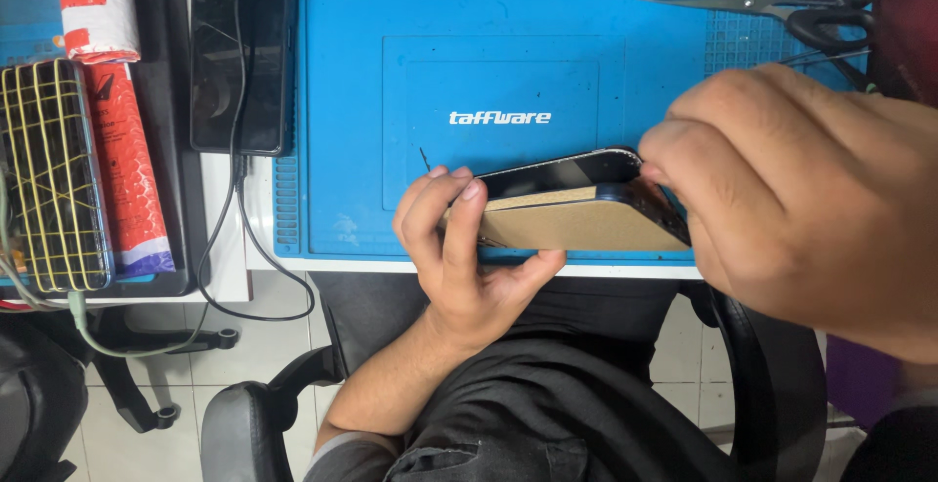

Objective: The person holds a smartphone with a tan wallet-style case and pries open the back cover, working around the edges with their fingers to separate the cover from the phone body. They rotate the phone repeatedly to reach different edges and continue prying until the back cover is loosened.

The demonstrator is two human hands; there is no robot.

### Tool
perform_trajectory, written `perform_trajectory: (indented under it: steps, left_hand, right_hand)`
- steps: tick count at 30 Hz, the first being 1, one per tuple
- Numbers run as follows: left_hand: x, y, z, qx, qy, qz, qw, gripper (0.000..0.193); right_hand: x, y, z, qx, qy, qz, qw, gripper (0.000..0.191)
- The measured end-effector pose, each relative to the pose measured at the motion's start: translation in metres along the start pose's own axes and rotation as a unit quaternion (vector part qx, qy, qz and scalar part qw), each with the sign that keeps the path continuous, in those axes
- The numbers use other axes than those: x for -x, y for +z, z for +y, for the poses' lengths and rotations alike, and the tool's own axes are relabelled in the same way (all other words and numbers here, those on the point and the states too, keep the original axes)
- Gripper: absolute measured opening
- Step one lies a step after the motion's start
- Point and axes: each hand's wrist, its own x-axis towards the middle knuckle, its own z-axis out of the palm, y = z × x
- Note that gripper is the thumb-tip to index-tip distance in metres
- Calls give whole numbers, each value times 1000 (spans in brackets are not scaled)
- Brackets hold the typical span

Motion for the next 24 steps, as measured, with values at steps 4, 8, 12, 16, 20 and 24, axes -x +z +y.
perform_trajectory:
  steps: [4,8,12,16,20,24]
  left_hand:
    - [0,1,0,11,-3,12,1000,89]
    - [0,2,-2,27,-1,15,1000,90]
    - [1,1,-3,37,0,14,999,91]
    - [2,1,-3,45,-11,13,999,91]
    - [1,0,-3,43,-8,9,999,92]
    - [0,0,-2,34,-5,11,999,92]
  right_hand:
    - [12,9,13,-68,-23,-2,997,14]
    - [26,22,30,-175,37,-3,984,12]
    - [20,29,43,-219,133,-61,965,17]
    - [9,22,37,-347,108,-26,931,11]
    - [3,13,22,-402,160,-45,900,11]
    - [-2,10,14,-423,214,-59,879,10]
